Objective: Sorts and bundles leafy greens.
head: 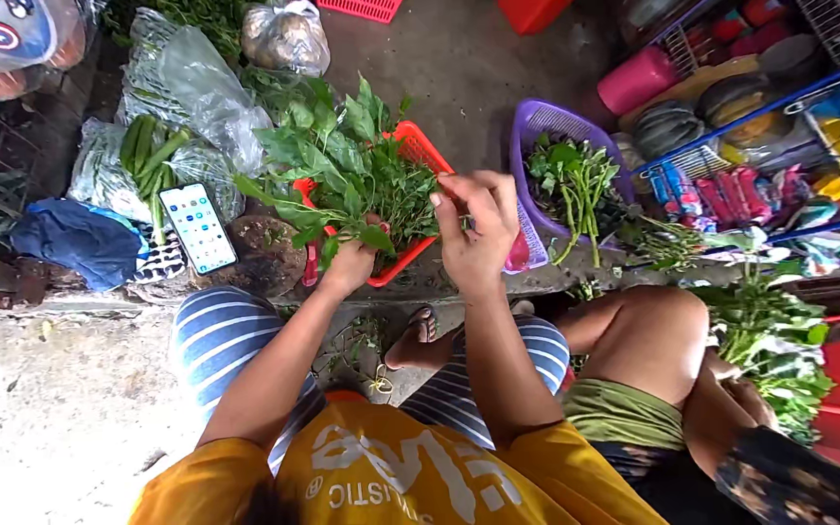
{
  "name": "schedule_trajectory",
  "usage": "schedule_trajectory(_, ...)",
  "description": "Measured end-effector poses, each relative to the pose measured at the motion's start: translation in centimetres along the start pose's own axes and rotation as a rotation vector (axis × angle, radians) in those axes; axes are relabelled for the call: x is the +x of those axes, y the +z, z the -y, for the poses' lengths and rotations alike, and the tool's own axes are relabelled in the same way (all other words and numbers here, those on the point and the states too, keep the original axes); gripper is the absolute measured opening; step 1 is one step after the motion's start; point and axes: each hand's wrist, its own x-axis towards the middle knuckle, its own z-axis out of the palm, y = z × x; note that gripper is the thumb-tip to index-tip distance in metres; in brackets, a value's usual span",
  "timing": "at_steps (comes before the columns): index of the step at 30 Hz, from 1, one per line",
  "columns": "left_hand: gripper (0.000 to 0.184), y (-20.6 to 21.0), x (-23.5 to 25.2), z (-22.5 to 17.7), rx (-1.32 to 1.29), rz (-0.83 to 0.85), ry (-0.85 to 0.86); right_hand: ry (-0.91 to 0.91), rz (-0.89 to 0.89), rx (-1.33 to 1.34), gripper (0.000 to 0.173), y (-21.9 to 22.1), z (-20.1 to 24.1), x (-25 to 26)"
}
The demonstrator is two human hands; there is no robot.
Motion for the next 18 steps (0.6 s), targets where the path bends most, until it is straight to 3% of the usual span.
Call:
schedule_trajectory(6,0.022,-0.2,-0.1,-0.4,0.029,-0.018,0.009,-0.077,-0.007,-0.090,0.020,1.2,-0.9,0.4)
schedule_trajectory(18,0.018,-0.5,0.1,0.2,0.088,-0.012,0.032,-0.003,0.057,-0.100,0.018,1.9,-2.5,-0.4)
